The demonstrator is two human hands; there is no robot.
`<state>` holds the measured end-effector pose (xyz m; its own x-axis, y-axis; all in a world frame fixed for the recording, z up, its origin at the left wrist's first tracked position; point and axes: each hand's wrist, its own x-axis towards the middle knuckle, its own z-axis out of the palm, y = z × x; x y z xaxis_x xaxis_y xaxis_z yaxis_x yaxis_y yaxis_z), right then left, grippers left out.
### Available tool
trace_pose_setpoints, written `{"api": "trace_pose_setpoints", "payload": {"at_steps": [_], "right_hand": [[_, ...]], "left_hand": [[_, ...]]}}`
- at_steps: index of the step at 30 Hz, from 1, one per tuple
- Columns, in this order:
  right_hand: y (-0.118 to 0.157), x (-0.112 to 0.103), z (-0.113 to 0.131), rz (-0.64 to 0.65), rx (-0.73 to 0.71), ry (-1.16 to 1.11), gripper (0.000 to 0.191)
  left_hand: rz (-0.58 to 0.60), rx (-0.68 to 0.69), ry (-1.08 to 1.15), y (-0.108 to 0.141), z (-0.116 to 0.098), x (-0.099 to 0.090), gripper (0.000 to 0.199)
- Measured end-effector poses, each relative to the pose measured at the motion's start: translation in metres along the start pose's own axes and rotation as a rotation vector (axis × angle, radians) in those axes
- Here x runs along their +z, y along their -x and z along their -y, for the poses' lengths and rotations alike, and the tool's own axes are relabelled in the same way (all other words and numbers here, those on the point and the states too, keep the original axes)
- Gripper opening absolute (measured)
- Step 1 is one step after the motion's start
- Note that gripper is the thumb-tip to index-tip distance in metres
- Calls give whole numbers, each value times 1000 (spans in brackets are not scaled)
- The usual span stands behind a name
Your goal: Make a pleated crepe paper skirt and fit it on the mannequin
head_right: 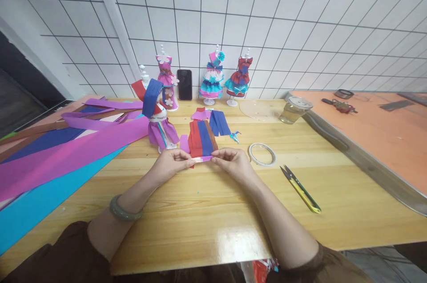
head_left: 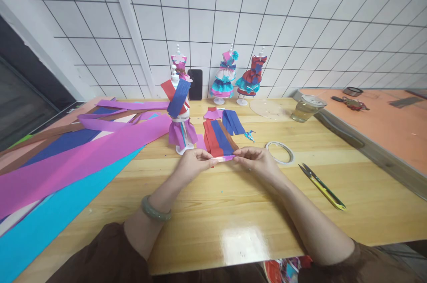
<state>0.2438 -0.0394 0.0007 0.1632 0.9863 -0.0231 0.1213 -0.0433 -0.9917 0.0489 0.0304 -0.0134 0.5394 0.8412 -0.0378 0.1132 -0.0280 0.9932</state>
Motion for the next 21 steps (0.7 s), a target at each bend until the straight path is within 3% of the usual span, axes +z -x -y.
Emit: {"api": "trace_pose_setpoints", "payload": {"at_steps": [3, 9, 14, 21], "right_hand": [[0, -1, -1, 17, 1, -10, 26], [-2, -2, -4, 36, 2, 2, 25], [-2, -2, -5, 32, -28, 4, 22], [-1, 2, -4, 0, -62, -23, 23]], "left_hand": [[9, 48, -44, 2, -4, -1, 23], [-6, -6, -48, 4, -13, 0, 23], [-6, -44, 78, 3, -8, 2, 24], [-51, -42, 157, 2, -10, 4, 41]]}}
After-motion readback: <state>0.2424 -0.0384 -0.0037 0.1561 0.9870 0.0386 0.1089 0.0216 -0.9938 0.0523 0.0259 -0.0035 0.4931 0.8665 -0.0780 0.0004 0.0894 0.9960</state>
